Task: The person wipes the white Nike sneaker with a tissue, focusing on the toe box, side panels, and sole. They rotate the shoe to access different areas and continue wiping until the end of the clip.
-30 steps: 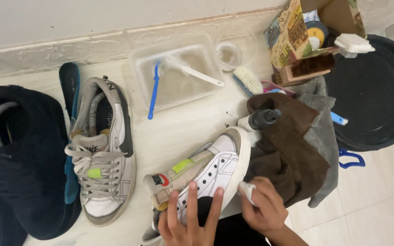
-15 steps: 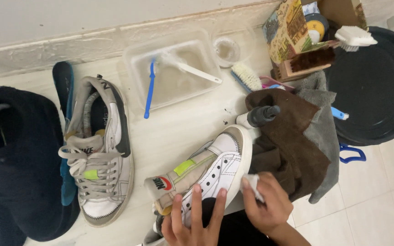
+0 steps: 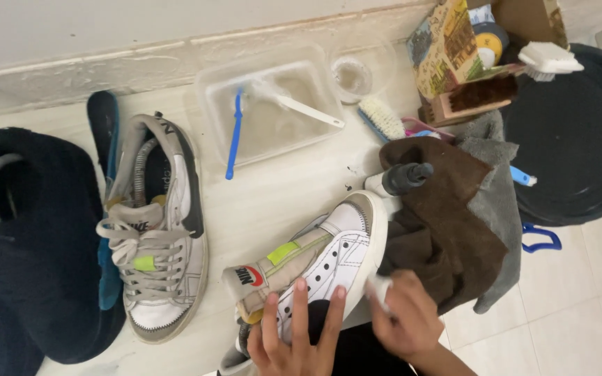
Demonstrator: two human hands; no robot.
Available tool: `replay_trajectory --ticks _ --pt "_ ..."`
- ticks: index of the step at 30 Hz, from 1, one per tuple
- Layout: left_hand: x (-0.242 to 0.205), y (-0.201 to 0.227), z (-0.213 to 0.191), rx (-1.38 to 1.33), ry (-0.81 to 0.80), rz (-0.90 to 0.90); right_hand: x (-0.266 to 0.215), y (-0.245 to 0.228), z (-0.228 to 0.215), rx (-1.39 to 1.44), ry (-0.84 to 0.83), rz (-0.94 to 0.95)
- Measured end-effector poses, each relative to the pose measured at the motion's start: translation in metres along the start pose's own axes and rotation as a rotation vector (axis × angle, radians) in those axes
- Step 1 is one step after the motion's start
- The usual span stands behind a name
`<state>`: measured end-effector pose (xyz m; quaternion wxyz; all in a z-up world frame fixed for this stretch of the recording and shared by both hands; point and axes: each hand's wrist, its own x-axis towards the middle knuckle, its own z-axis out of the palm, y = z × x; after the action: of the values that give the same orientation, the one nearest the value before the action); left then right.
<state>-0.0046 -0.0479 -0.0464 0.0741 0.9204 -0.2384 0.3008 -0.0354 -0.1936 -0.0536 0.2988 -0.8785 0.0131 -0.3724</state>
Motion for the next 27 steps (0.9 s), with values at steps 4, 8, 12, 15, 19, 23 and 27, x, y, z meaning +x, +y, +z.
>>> replay_trajectory --ticks 4,8,12,15,19,23,27 --pt "-0.001 0.000 0.001 0.001 0.013 0.017 -0.032 0.019 -0.010 0.058 -0.197 -0.137" --pt "-0.002 -0.001 -0.001 0.007 -0.015 0.040 -0.015 0.021 -0.004 -0.038 -0.053 -0.074" --pt "0.008 -0.009 -0.005 -0.003 -0.039 0.066 -0.041 0.021 -0.012 0.022 -0.210 -0.145" --pt "0.014 -0.010 -0.006 -0.011 -0.021 0.083 -0.080 0.058 -0.020 -0.104 -0.452 -0.112" --pt "0.006 -0.006 -0.005 -0.004 -0.067 0.077 -0.017 0.028 -0.004 0.041 0.007 -0.107" --pt "0.005 -0.001 -0.005 -0.013 -0.108 0.032 -0.030 0.028 -0.008 -0.035 -0.179 -0.180" --pt "0.001 0.000 -0.005 -0.014 -0.155 0.043 -0.042 0.046 -0.012 -0.061 -0.176 -0.102"
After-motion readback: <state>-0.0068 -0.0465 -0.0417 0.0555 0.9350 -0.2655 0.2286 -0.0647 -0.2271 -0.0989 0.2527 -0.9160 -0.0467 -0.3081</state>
